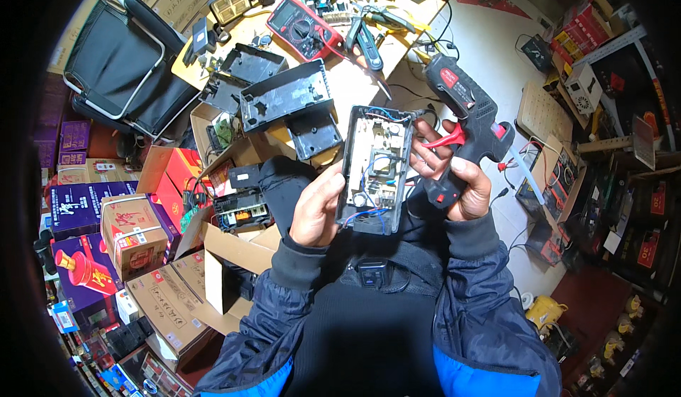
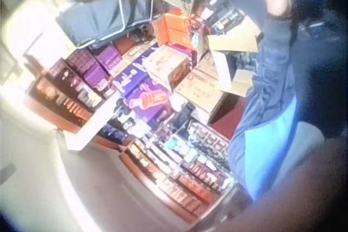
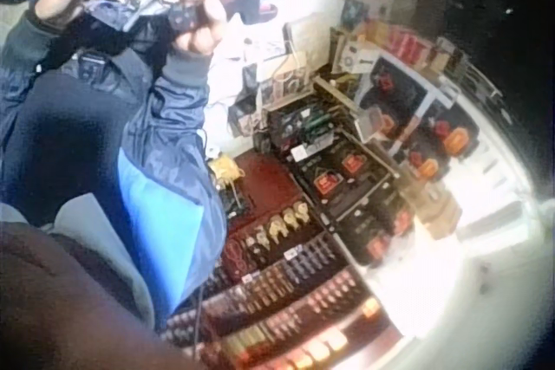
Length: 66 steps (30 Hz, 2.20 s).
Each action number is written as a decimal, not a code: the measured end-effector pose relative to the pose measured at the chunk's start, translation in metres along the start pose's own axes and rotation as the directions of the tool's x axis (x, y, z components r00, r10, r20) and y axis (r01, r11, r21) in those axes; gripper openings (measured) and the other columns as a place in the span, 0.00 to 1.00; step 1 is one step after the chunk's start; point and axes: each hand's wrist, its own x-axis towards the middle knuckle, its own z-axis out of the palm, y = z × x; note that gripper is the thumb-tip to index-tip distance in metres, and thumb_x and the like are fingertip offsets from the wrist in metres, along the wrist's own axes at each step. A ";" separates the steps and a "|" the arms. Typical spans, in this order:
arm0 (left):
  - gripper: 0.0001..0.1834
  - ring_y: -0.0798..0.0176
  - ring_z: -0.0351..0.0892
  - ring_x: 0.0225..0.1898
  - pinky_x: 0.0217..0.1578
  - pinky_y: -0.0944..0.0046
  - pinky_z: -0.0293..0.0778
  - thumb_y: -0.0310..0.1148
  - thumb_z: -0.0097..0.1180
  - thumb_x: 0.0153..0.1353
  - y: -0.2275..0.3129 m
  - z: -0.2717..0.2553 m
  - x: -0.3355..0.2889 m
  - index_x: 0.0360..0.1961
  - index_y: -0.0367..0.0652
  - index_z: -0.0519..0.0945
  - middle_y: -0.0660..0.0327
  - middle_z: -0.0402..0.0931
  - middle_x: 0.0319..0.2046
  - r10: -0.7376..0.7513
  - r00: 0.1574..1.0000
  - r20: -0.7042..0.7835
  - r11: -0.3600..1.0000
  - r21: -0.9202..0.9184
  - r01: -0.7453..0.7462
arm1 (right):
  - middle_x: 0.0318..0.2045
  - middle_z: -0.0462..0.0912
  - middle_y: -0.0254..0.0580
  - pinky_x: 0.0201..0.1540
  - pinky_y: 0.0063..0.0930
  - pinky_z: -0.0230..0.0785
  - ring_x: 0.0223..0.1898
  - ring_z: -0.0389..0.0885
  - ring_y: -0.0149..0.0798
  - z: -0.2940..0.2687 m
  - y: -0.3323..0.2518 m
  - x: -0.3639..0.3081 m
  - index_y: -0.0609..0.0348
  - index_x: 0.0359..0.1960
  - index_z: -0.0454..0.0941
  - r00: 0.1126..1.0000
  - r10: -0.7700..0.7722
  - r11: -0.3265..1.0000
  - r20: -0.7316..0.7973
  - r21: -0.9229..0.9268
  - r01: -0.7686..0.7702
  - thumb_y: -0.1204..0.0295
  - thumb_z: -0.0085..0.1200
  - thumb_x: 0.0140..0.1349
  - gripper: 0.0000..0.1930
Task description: The person sits on the floor and uses a hot glue gun to apply glue to the internal components of an open electronic device. They repeatedly aim the glue gun at different parts of the circuit board and apply glue while holding the device with the other hand.
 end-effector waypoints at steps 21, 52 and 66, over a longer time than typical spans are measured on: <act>0.33 0.61 0.83 0.58 0.60 0.60 0.80 0.30 0.56 0.71 -0.024 -0.016 0.017 0.74 0.30 0.62 0.51 0.78 0.62 -0.089 0.995 0.047 0.996 0.021 0.088 | 0.74 0.65 0.66 0.79 0.59 0.49 0.77 0.62 0.64 -0.015 0.012 -0.003 0.56 0.73 0.68 0.997 0.068 0.994 -0.027 -0.087 -0.071 0.71 0.58 0.61 0.35; 0.29 0.62 0.86 0.52 0.55 0.61 0.82 0.29 0.57 0.71 -0.025 -0.016 0.020 0.69 0.29 0.67 0.51 0.82 0.56 -0.086 0.994 0.060 0.994 -0.054 0.090 | 0.72 0.68 0.68 0.77 0.57 0.57 0.75 0.65 0.62 -0.014 0.013 0.003 0.62 0.73 0.67 0.993 0.105 0.992 -0.062 -0.059 -0.108 0.73 0.59 0.61 0.35; 0.26 0.59 0.85 0.55 0.58 0.59 0.82 0.29 0.50 0.74 -0.027 -0.016 0.018 0.69 0.29 0.68 0.50 0.81 0.57 -0.102 0.994 0.029 0.986 -0.127 0.105 | 0.74 0.66 0.67 0.76 0.51 0.61 0.76 0.62 0.64 -0.018 0.013 0.002 0.61 0.73 0.66 0.990 0.120 0.992 -0.071 -0.032 -0.122 0.74 0.59 0.62 0.35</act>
